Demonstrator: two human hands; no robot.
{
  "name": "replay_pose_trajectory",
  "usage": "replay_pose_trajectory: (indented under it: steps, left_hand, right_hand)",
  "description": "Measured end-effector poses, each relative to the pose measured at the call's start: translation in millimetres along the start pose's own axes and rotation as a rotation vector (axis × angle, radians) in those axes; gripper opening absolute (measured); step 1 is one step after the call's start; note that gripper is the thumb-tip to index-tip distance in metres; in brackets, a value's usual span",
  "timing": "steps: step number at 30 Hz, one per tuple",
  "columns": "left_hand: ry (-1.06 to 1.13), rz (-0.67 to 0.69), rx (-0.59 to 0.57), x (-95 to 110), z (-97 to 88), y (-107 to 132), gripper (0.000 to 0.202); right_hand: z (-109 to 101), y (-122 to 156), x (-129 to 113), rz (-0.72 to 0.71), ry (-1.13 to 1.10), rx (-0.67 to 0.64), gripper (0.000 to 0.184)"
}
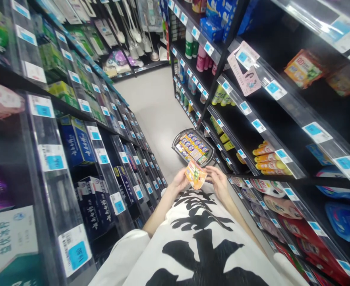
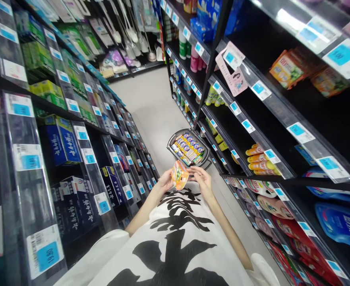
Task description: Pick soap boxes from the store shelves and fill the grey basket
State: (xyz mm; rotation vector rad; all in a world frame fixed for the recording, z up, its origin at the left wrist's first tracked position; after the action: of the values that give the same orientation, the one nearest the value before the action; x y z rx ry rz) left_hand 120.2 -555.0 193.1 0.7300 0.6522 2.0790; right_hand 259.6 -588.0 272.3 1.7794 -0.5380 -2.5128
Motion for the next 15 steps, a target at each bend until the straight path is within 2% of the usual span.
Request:
replay_pose_trajectory:
  steps: [3,7,12,15]
  left_hand:
    - [-0.026,0.033,-0.001,1.9,1.9,1.1,0.031]
    - [-0.135,0.174,0.114,13.5,0.4,4.1,0.029]
    - [-0.313,0.285,0.122,19.2,9.3,13.2,0.056]
    - [-0.433,0.286,0.081,15.6,14.4,16.6,0.069]
  right_hand:
    - [2.4,-2.3,-0.2,0.003,0.062,-0.028,0.047]
    - [-1.9,-4.9,9.3,0.054,0.083,-0.034,0.058]
    - [-17.4,-9.6,11.9,0.040,0.215,0.085,0.061]
    - [-28.1,-9.7,12.0,0.067,0.366,0.071,0.055]
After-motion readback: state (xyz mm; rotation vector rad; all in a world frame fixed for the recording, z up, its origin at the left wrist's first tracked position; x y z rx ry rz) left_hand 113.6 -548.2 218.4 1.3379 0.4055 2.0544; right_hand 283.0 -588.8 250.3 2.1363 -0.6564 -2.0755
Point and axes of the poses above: each hand's wrist, its own y-axis away from the middle knuckle, its own z-axis out of the palm, x = y × z, the point moved 8 cm from there along -y, towards the middle knuckle, and after that the axes turned 4 degrees about x, right-handed, at the moved point
